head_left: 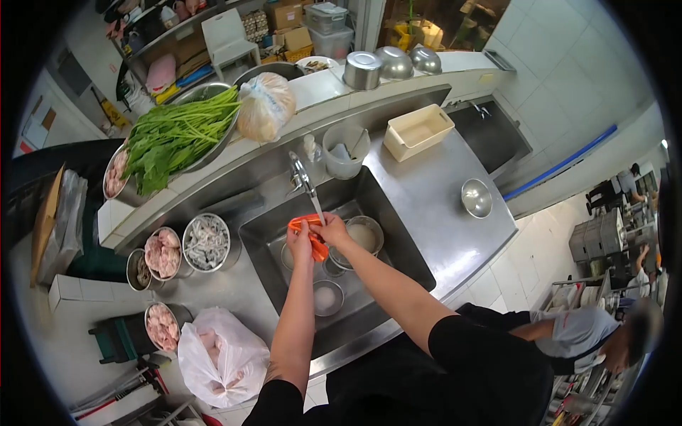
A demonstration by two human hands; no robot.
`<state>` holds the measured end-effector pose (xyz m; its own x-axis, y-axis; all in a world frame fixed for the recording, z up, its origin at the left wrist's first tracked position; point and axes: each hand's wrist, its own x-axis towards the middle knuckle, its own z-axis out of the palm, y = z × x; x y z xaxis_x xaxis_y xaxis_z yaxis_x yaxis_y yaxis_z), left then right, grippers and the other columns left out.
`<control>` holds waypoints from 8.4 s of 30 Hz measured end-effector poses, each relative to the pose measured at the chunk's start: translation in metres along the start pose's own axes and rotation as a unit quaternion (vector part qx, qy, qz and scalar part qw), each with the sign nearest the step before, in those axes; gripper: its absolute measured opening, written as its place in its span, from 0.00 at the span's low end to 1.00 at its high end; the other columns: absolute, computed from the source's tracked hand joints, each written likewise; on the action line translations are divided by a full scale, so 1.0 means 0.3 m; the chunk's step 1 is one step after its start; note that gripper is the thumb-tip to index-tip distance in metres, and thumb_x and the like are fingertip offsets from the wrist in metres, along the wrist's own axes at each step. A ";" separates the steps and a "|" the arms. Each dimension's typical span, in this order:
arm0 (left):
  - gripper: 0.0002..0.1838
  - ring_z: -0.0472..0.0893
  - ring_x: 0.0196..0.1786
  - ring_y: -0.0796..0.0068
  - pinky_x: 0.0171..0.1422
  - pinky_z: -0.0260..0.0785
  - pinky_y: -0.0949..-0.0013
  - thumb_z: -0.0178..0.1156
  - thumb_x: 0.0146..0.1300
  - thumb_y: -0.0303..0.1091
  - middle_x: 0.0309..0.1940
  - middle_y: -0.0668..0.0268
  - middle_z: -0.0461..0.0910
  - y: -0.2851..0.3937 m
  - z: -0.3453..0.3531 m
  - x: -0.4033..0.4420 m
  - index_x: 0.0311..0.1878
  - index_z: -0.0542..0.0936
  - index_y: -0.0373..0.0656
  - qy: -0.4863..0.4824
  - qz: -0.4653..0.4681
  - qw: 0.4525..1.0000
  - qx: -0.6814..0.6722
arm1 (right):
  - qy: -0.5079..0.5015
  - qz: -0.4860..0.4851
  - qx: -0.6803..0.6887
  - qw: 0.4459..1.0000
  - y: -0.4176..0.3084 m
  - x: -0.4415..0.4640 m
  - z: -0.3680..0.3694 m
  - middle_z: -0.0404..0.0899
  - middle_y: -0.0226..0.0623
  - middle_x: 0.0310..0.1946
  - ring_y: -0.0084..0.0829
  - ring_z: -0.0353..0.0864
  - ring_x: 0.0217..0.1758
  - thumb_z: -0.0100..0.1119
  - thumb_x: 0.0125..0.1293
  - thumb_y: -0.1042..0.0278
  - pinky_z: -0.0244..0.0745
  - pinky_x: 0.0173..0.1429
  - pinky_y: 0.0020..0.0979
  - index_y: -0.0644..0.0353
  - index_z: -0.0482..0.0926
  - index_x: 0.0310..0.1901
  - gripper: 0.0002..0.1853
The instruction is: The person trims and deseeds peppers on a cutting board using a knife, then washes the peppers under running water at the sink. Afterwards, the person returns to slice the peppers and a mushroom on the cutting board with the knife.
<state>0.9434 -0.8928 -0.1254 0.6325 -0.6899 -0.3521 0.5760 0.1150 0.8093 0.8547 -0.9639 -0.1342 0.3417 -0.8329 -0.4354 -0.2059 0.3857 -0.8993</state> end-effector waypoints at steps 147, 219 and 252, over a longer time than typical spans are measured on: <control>0.18 0.75 0.23 0.83 0.26 0.65 0.75 0.51 0.88 0.51 0.29 0.73 0.79 0.117 0.059 -0.104 0.52 0.81 0.46 -0.061 -0.006 0.980 0.187 | -0.061 -0.015 0.158 0.985 -0.227 -0.067 -0.030 0.89 0.31 0.37 0.23 0.86 0.39 0.73 0.71 0.72 0.79 0.43 0.30 0.65 0.89 0.48 0.08; 0.12 0.75 0.39 0.87 0.42 0.68 0.76 0.57 0.86 0.40 0.37 0.76 0.80 0.178 0.062 0.058 0.50 0.84 0.43 -0.206 0.163 0.936 0.233 | -0.083 -0.166 0.056 0.981 -0.273 -0.064 -0.062 0.83 0.29 0.33 0.19 0.78 0.36 0.62 0.82 0.61 0.76 0.43 0.28 0.64 0.83 0.45 0.13; 0.35 0.80 0.70 0.59 0.78 0.74 0.54 0.58 0.75 0.23 0.71 0.52 0.77 0.118 0.105 0.067 0.81 0.58 0.37 -0.029 -0.060 0.956 -0.284 | -0.082 -0.034 0.146 0.985 -0.278 -0.180 -0.042 0.87 0.33 0.51 0.24 0.87 0.55 0.69 0.77 0.68 0.84 0.42 0.27 0.60 0.78 0.63 0.18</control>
<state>0.9602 -0.9251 -0.0890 0.5233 -0.7593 -0.3868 0.8418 0.3903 0.3728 0.8419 -0.9560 -0.0350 0.4948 -0.7944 -0.3523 0.0877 0.4489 -0.8893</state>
